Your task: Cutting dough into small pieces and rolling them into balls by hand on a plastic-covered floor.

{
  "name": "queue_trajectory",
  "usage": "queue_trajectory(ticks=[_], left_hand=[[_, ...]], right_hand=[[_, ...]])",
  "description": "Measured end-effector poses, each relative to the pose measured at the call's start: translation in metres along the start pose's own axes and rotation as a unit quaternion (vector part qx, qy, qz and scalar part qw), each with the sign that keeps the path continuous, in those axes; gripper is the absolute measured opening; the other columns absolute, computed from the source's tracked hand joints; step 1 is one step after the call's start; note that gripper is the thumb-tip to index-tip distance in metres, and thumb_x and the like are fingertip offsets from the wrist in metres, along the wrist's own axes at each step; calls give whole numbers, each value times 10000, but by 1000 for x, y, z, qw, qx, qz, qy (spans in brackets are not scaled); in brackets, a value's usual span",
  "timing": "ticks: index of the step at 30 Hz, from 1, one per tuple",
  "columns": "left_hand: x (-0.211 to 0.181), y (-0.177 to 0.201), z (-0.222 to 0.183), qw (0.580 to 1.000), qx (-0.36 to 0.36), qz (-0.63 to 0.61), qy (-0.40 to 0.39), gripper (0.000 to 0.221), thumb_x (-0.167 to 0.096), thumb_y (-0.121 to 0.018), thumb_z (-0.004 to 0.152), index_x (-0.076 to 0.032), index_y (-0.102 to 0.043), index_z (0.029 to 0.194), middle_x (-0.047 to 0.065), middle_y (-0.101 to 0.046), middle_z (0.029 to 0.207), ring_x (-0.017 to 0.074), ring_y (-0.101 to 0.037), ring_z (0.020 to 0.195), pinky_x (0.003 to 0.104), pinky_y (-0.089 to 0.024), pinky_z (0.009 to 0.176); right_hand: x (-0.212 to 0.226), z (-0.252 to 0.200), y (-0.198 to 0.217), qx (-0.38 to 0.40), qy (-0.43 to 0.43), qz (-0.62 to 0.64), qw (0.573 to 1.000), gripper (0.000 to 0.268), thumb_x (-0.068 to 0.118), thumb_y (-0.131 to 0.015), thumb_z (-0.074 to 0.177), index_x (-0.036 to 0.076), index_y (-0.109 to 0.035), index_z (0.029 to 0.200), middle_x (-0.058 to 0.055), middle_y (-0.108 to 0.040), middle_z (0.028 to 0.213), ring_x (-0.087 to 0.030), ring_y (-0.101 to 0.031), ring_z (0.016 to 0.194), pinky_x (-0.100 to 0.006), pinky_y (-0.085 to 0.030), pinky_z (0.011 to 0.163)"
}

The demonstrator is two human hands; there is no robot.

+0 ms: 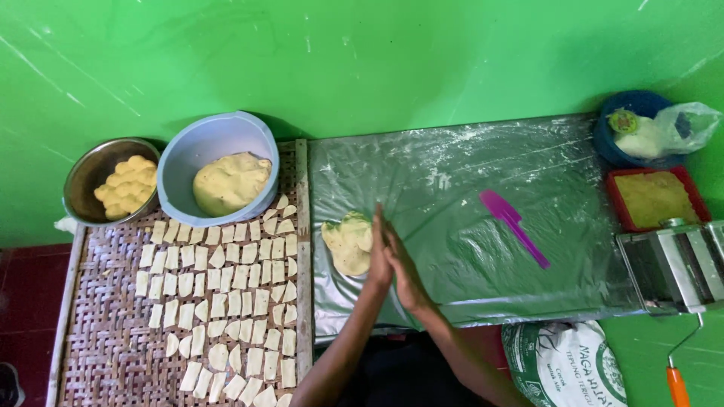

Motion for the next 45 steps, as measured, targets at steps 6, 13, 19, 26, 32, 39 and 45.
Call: queue_trajectory(ticks=[6, 13, 19, 26, 32, 39, 45], left_hand=[[102, -5, 7, 836, 185, -515, -42, 553, -193, -187, 1103, -31, -155, 1630, 110, -178, 1700, 226, -208, 1545, 394, -225, 1203], [33, -1, -3, 990, 58, -127, 11, 523, -265, -230, 1118, -81, -328, 1597, 91, -339, 1645, 186, -313, 1512, 433, -219, 1243], [-42, -22, -37, 979, 3, 60, 196, 794, -714, -310, 978, -211, -374, 1590, 137, -335, 1634, 271, -266, 1519, 441, -170, 1277], [-5, 0, -15, 999, 21, -30, 36, 621, -502, -177, 1092, -235, -136, 1651, 185, -83, 1698, 375, -10, 1559, 522, -14, 1266], [-17, -11, -47, 992, 91, 81, 33, 709, -527, -118, 1075, -115, -37, 1646, 228, 9, 1690, 400, 7, 1553, 526, -14, 1259], [-3, 26, -17, 999, 2, -7, 50, 564, -366, -169, 1127, -180, -111, 1656, 136, -136, 1703, 298, -61, 1573, 414, 39, 1280], [21, 19, -32, 996, -3, -47, 75, 541, -337, -244, 1116, -151, -197, 1622, 140, -259, 1585, 278, -203, 1449, 397, -109, 1188]], right_hand=[[9, 25, 7, -30, 7, -3, 1000, 667, 414, -310, 1077, 22, -239, 1611, -212, -178, 1686, -362, -122, 1555, -500, -96, 1253], [6, 0, 8, -47, 8, -7, 999, 660, 406, -298, 1082, 20, -234, 1613, -211, -170, 1689, -359, -115, 1557, -494, -89, 1256], [8, 17, 14, -40, 3, 3, 999, 653, 398, -285, 1087, 17, -228, 1614, -209, -163, 1691, -355, -108, 1558, -488, -81, 1258], [2, -6, -3, -20, 1, 16, 1000, 644, 388, -269, 1093, 14, -221, 1616, -208, -154, 1694, -350, -99, 1559, -481, -72, 1261], [-43, 21, 20, -43, 16, 7, 999, 643, 398, -216, 1107, 22, -182, 1627, -206, -154, 1695, -365, -91, 1566, -496, -53, 1264], [14, -8, -27, 29, 51, -54, 997, 857, 649, -285, 1001, 66, -239, 1628, -152, -213, 1699, -312, -134, 1576, -443, -52, 1266], [-28, 20, 5, -59, 24, 22, 998, 644, 390, -274, 1085, 32, -222, 1617, -211, -244, 1666, -373, -183, 1549, -494, -101, 1259]])
Point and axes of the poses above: each hand's wrist, its own z-axis towards the middle knuckle, its own y-axis out of the back of the hand, x = y × z, the point moved 2 cm from there along z, towards the middle knuckle
